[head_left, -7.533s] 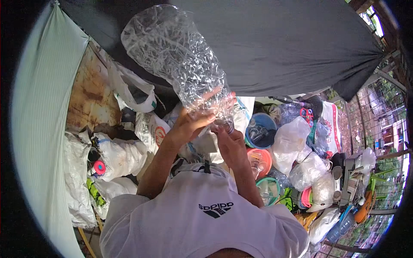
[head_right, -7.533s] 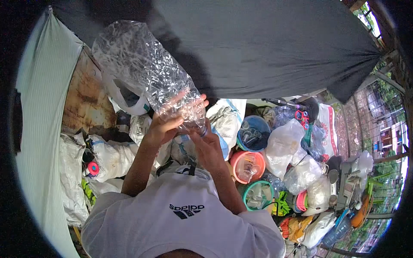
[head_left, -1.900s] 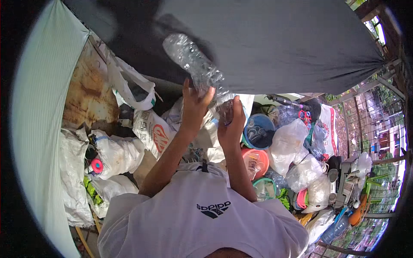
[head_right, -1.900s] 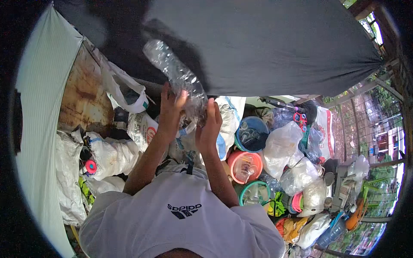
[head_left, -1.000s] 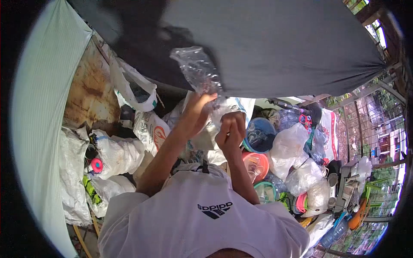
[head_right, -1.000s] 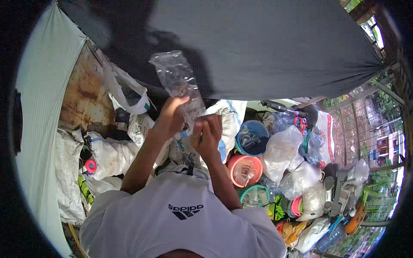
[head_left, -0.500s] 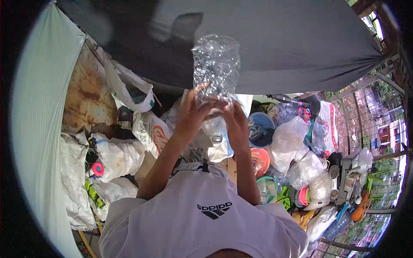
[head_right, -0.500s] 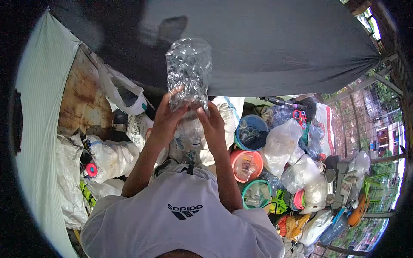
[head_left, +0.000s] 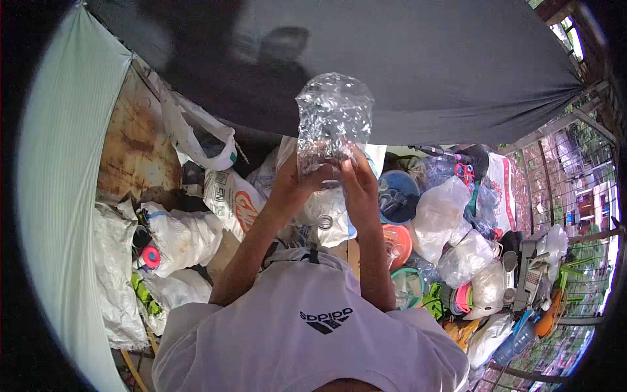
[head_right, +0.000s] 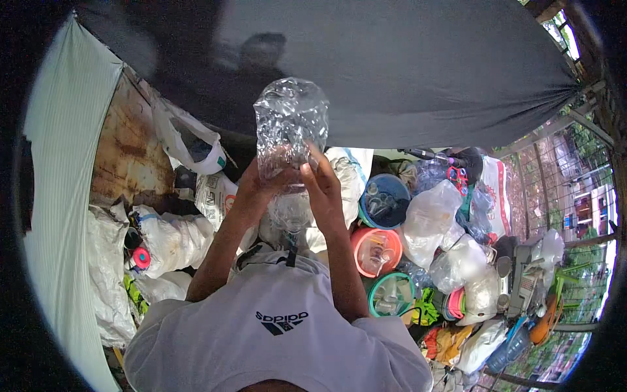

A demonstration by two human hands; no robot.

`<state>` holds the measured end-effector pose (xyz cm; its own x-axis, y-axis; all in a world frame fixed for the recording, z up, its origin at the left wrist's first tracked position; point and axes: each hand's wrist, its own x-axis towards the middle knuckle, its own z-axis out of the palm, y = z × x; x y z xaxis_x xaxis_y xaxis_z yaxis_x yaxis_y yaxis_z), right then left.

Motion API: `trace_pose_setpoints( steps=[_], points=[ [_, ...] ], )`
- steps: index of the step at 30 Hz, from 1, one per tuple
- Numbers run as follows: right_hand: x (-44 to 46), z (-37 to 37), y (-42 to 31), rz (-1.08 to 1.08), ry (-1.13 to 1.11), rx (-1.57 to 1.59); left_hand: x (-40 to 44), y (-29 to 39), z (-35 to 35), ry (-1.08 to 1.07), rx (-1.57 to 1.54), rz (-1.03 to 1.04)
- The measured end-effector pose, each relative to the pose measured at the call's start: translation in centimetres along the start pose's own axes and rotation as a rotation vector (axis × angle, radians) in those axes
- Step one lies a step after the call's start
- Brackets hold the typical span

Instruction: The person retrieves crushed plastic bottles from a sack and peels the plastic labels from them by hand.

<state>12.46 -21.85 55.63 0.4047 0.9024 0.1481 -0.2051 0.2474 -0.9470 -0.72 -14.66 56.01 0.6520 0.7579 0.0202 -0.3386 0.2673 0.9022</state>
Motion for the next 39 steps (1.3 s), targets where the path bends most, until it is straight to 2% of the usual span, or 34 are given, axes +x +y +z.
trace_pose_setpoints(
  steps=[3,6,9,12,15,18,19,21,24,28,29,32,33,36,39],
  points=[
    [-0.1,-0.8,0.4,0.007,-0.045,-0.046,0.0,-1.0,-0.4,-0.045,0.032,0.065],
    [-0.2,-0.4,0.1,0.01,0.018,-0.115,-0.3,-1.5,0.0,0.009,0.232,0.18],
    [0.1,-0.1,0.4,-0.077,0.06,-0.164,-0.9,-2.6,0.3,0.085,0.499,0.339],
    [0.1,0.2,0.4,-0.191,0.123,-0.318,-1.0,-2.3,0.5,0.104,0.438,0.211],
    [-0.7,1.6,-1.7,-0.26,0.17,-0.52,-1.1,-0.8,1.1,0.033,0.144,0.124],
    [-1.0,2.2,-1.6,-0.176,0.215,-0.597,-1.0,-0.3,1.2,0.084,0.179,0.069],
    [-1.0,2.3,-1.3,-0.169,0.224,-0.632,-1.0,-0.8,1.1,0.096,0.083,0.065],
    [-1.0,1.8,0.4,-0.225,0.221,-0.735,-0.8,-2.4,1.0,0.117,-0.108,0.06],
    [-0.8,1.7,1.8,-0.428,0.254,-0.802,-0.8,-3.5,1.6,0.255,-0.029,0.097],
    [-0.9,1.8,-0.1,-0.227,0.239,-0.62,-0.8,-4.0,0.3,0.109,-0.067,0.071],
    [-1.0,0.6,1.6,-0.136,0.196,-0.475,-0.7,-4.0,-0.1,0.081,-0.056,0.054],
    [-0.5,0.0,1.0,-0.111,0.066,-0.108,-0.9,-3.4,-0.6,0.033,-0.008,-0.009],
    [-0.7,-0.4,0.5,-0.012,0.006,-0.066,-1.0,-3.0,-0.5,0.02,0.011,-0.034],
    [-0.5,-2.0,2.0,0.096,-0.088,-0.168,-1.0,-2.0,0.7,0.126,-0.03,-0.03],
    [-1.2,-2.4,2.9,0.084,-0.103,-0.113,-1.0,-1.1,0.6,0.25,-0.171,-0.079]
  ],
)
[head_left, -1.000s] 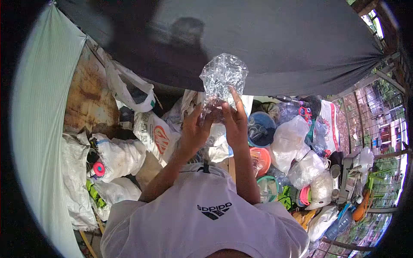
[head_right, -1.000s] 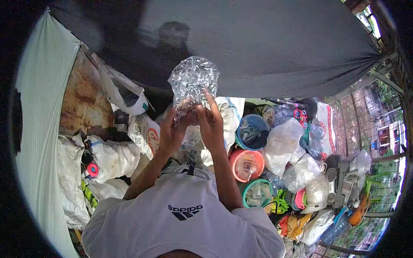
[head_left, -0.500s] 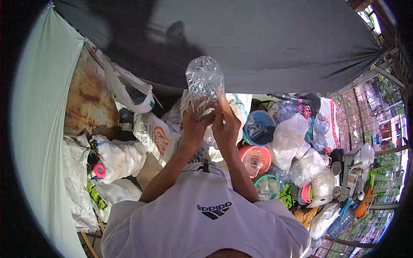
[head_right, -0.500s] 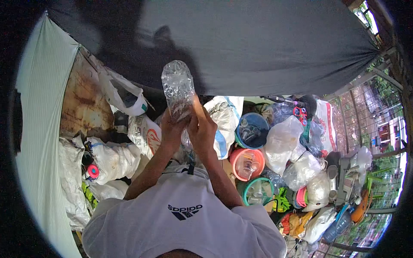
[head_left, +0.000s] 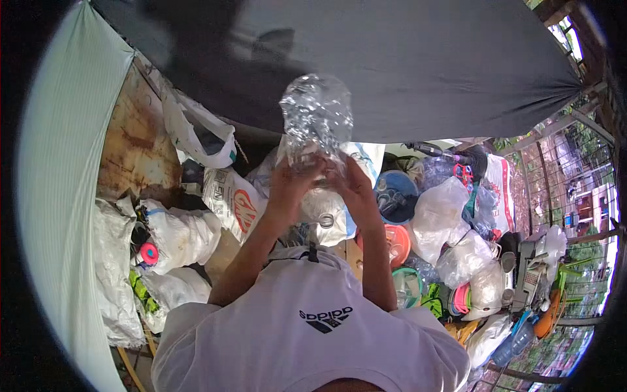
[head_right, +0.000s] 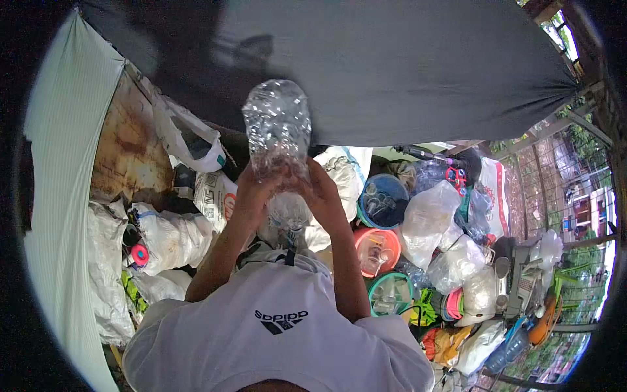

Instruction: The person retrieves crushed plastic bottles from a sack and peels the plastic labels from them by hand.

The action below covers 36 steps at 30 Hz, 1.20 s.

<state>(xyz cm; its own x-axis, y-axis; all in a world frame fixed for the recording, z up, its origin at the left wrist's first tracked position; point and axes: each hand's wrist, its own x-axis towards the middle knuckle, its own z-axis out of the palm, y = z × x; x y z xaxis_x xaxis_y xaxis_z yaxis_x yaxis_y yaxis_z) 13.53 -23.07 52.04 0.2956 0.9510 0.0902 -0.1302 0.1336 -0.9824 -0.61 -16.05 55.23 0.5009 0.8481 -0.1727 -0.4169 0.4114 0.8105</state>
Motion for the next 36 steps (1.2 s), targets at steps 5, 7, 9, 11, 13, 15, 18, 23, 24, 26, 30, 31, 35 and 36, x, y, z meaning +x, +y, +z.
trace_pose_setpoints(
  steps=[5,7,9,11,13,15,18,23,24,26,30,31,35,36],
  points=[
    [-1.0,0.9,-0.1,0.188,-0.102,0.116,0.3,1.5,-1.3,-0.141,-0.11,-0.014],
    [-1.4,1.5,-1.1,0.255,-0.095,0.028,0.0,2.1,-1.1,-0.163,-0.049,-0.013],
    [-1.4,1.1,0.9,0.327,-0.105,0.104,-0.1,2.3,-0.6,-0.167,0.007,-0.024],
    [-1.6,0.7,1.8,0.363,-0.149,0.175,0.0,2.2,-0.5,-0.182,0.09,-0.023],
    [-1.9,0.8,1.1,0.315,-0.174,0.027,0.1,2.1,-0.7,-0.201,0.198,-0.016],
    [-2.0,0.8,1.1,0.284,-0.165,-0.073,-0.6,3.0,0.0,-0.152,0.233,-0.016],
    [-1.9,1.8,1.6,0.19,-0.103,-0.199,-0.5,2.1,0.0,-0.002,0.244,0.001],
    [-1.7,5.1,-1.5,0.157,0.081,-0.486,-0.5,0.5,0.1,0.126,0.283,0.146],
    [-1.8,5.2,-0.8,0.156,0.118,-0.5,-0.7,0.7,0.3,0.127,0.301,0.158],
    [-2.0,5.1,0.9,0.154,0.188,-0.527,-0.5,0.6,0.0,0.102,0.323,0.149],
    [-1.6,3.6,0.7,0.122,0.058,-0.375,0.2,1.2,-1.2,-0.063,0.223,0.066],
    [-1.6,2.8,2.3,0.051,0.022,-0.387,0.2,1.6,-1.1,-0.119,0.169,0.046],
    [-1.1,3.6,2.4,0.207,0.084,-0.294,0.9,0.9,-1.9,-0.077,0.31,0.019],
    [-1.1,3.8,2.6,0.194,0.109,-0.342,1.1,0.3,-2.2,-0.058,0.292,0.019]
  ],
)
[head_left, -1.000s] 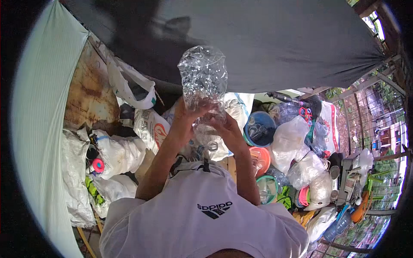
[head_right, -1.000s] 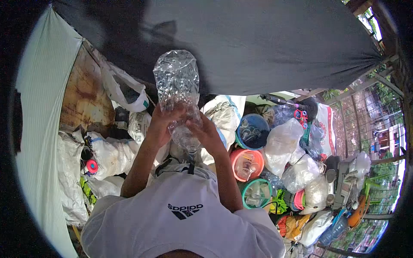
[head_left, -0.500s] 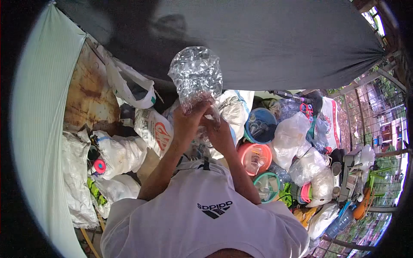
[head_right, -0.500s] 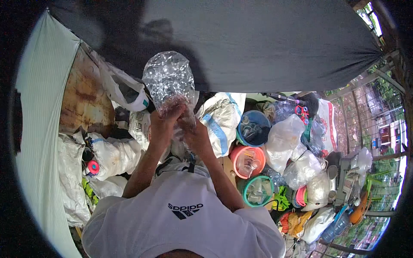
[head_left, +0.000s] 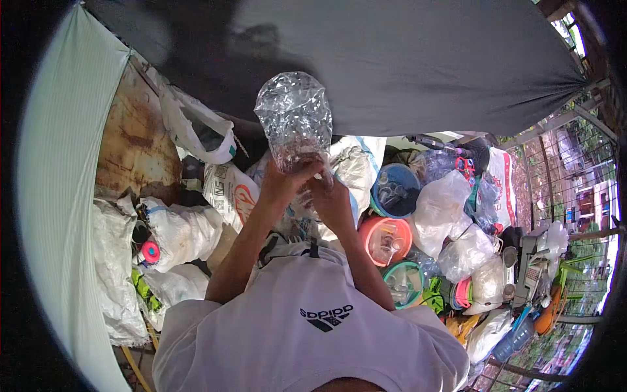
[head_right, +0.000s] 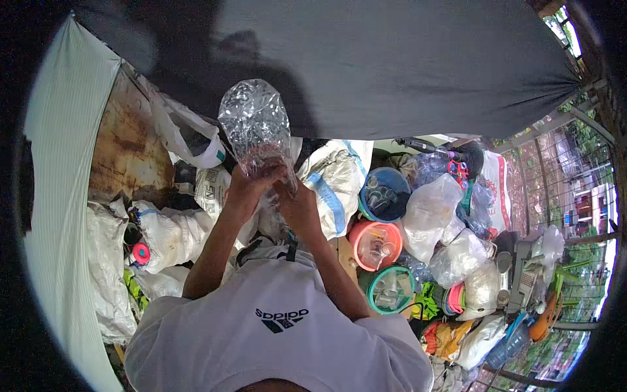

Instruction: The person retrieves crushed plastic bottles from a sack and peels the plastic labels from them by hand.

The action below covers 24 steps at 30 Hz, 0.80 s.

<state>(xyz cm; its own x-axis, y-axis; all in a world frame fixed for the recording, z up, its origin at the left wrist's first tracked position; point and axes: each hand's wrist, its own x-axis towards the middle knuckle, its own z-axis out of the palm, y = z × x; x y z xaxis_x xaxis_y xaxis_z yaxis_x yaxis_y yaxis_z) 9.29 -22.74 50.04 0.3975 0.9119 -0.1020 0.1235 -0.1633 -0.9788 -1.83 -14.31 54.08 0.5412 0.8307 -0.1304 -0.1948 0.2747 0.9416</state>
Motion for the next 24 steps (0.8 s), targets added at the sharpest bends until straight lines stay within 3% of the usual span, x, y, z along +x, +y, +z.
trace_pose_setpoints(
  steps=[5,8,14,17,20,23,24],
  points=[
    [-0.3,0.0,-0.2,-0.005,0.047,-0.142,0.1,-0.5,-0.1,-0.012,-0.011,0.02],
    [-0.8,-0.5,-1.9,-0.128,-0.003,-0.064,-0.4,-0.2,-0.3,-0.04,0.015,-0.018],
    [-0.5,1.2,-0.4,-0.146,0.202,-0.351,0.3,-2.1,-0.3,0.079,0.081,0.05],
    [0.3,0.0,-0.5,-0.007,0.034,-0.24,0.4,-1.5,-1.0,0.028,0.089,0.054],
    [-0.1,-0.6,-3.0,-0.098,0.036,-0.3,0.9,-1.0,-1.4,-0.069,-0.092,0.08],
    [0.6,-0.7,-0.5,-0.029,-0.094,0.064,0.1,0.4,-0.9,-0.032,-0.251,0.072],
    [0.5,-0.8,-0.9,0.016,-0.13,0.05,0.0,0.7,-0.8,-0.01,-0.253,0.085]
  ],
)
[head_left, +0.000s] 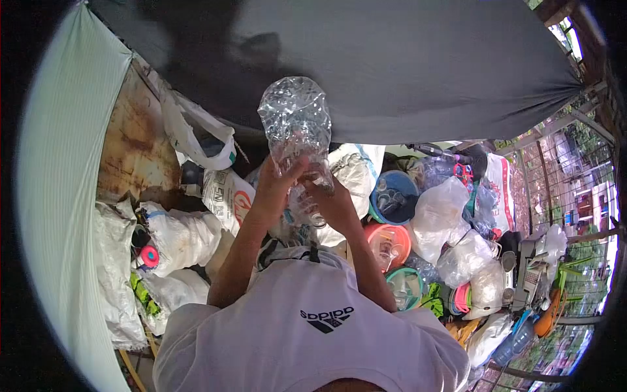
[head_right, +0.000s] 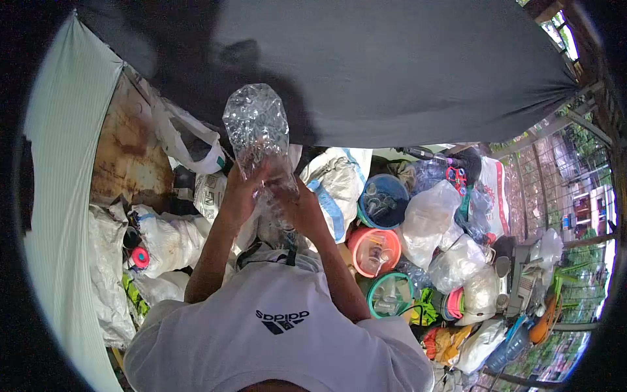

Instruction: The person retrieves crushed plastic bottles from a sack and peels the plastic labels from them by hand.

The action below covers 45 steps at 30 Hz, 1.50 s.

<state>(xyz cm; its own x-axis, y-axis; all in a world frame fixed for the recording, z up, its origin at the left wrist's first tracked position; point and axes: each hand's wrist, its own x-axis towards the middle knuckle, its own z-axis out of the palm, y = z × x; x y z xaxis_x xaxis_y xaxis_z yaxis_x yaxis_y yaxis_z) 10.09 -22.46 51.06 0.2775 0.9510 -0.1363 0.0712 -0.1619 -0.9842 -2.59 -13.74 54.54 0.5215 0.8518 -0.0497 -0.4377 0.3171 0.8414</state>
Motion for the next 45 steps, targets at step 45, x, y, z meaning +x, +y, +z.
trace_pose_setpoints(
  steps=[45],
  points=[
    [1.3,-2.9,-3.4,-0.282,-0.024,0.172,1.7,0.3,0.6,-0.019,0.37,0.256]
  ],
)
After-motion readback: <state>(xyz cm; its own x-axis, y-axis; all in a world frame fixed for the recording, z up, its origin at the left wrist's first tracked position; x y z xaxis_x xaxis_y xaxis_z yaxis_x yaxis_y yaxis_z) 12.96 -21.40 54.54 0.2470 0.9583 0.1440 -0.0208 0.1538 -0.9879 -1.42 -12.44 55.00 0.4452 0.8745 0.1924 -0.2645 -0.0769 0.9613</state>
